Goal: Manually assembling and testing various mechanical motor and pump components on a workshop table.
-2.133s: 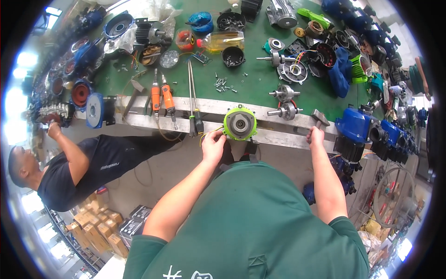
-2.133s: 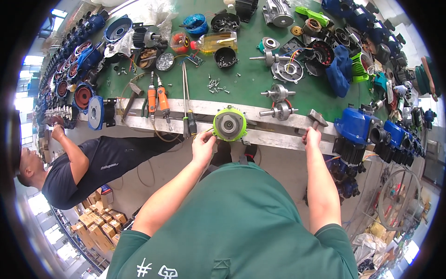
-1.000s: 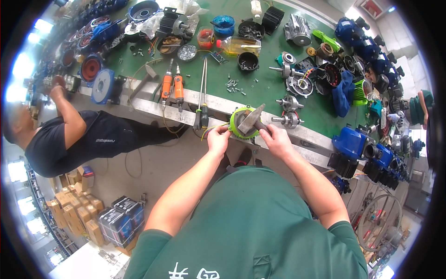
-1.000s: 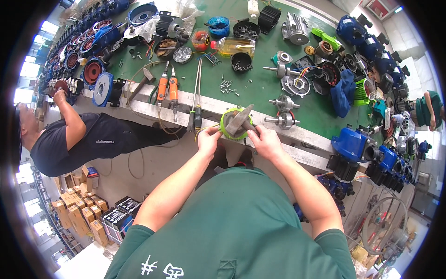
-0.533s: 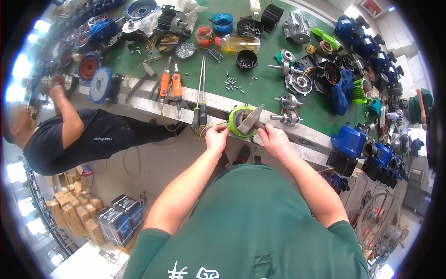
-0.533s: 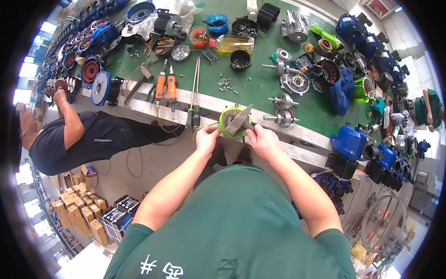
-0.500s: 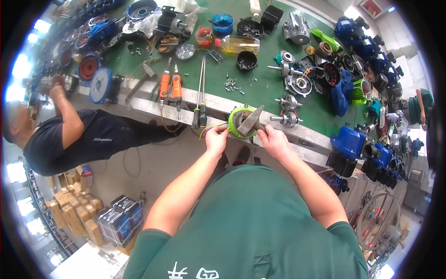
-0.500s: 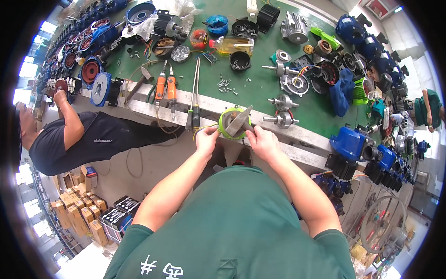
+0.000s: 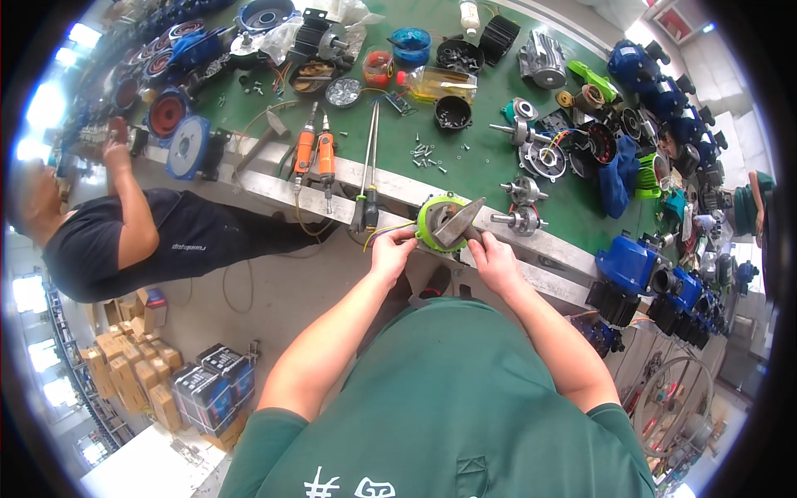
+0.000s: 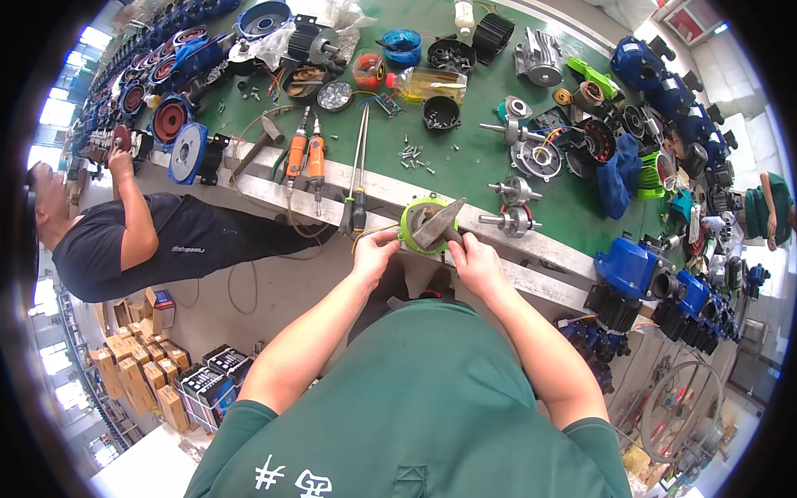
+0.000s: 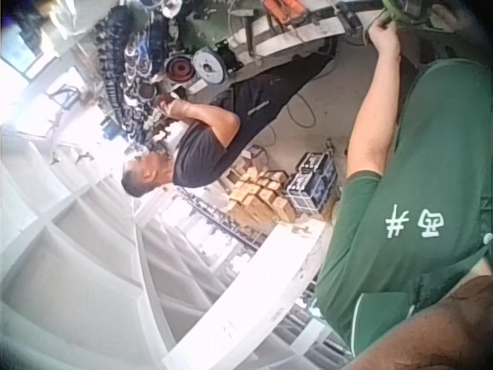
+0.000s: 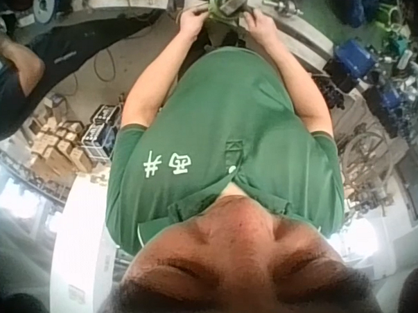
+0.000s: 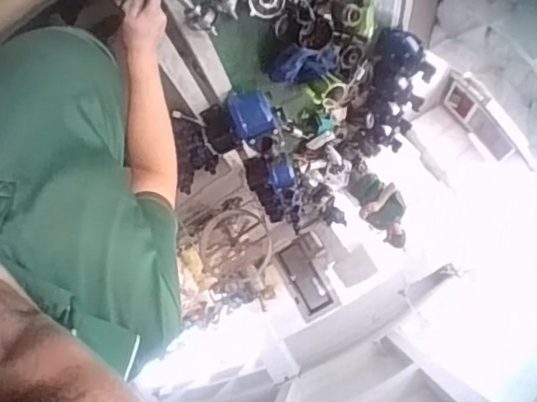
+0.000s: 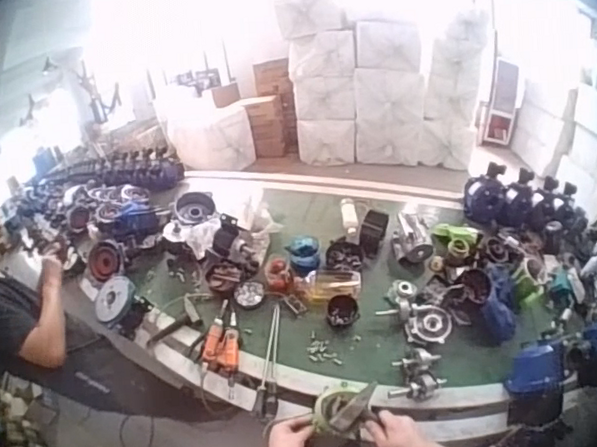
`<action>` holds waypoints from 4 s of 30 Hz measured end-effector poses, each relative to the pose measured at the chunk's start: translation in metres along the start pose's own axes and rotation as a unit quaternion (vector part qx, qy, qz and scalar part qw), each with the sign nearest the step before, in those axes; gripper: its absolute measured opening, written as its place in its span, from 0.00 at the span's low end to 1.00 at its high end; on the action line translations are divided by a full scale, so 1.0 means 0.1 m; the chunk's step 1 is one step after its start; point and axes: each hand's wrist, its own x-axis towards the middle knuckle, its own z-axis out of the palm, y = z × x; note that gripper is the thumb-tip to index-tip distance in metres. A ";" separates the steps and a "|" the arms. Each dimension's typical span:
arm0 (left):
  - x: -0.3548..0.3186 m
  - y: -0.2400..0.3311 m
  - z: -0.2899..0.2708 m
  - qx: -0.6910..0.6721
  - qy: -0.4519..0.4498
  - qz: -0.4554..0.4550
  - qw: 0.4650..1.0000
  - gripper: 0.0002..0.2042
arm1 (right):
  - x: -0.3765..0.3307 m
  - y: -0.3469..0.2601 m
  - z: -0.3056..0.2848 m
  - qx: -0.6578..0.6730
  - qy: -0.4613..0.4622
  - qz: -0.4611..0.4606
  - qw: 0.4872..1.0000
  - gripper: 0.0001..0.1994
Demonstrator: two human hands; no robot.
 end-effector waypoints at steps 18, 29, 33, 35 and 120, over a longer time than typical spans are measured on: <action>0.00 -0.06 0.09 0.037 0.048 0.018 0.998 0.12 | -0.10 -0.10 -0.12 0.054 0.077 -0.139 0.986 0.12; 0.01 -0.10 0.08 0.043 0.052 0.028 0.997 0.12 | 0.07 -0.14 -0.15 -0.094 -0.013 -0.030 0.995 0.18; 0.03 -0.12 0.06 0.080 0.067 0.076 0.992 0.11 | -0.02 -0.41 -0.39 0.000 -0.011 -0.053 0.999 0.19; 0.03 -0.13 0.06 0.078 0.062 0.073 0.992 0.11 | -0.08 -0.39 -0.39 0.036 0.022 -0.097 0.994 0.19; 0.11 0.15 -0.25 0.422 -0.047 0.122 0.897 0.14 | 0.22 2.47 -1.57 -0.099 0.396 0.284 0.868 0.23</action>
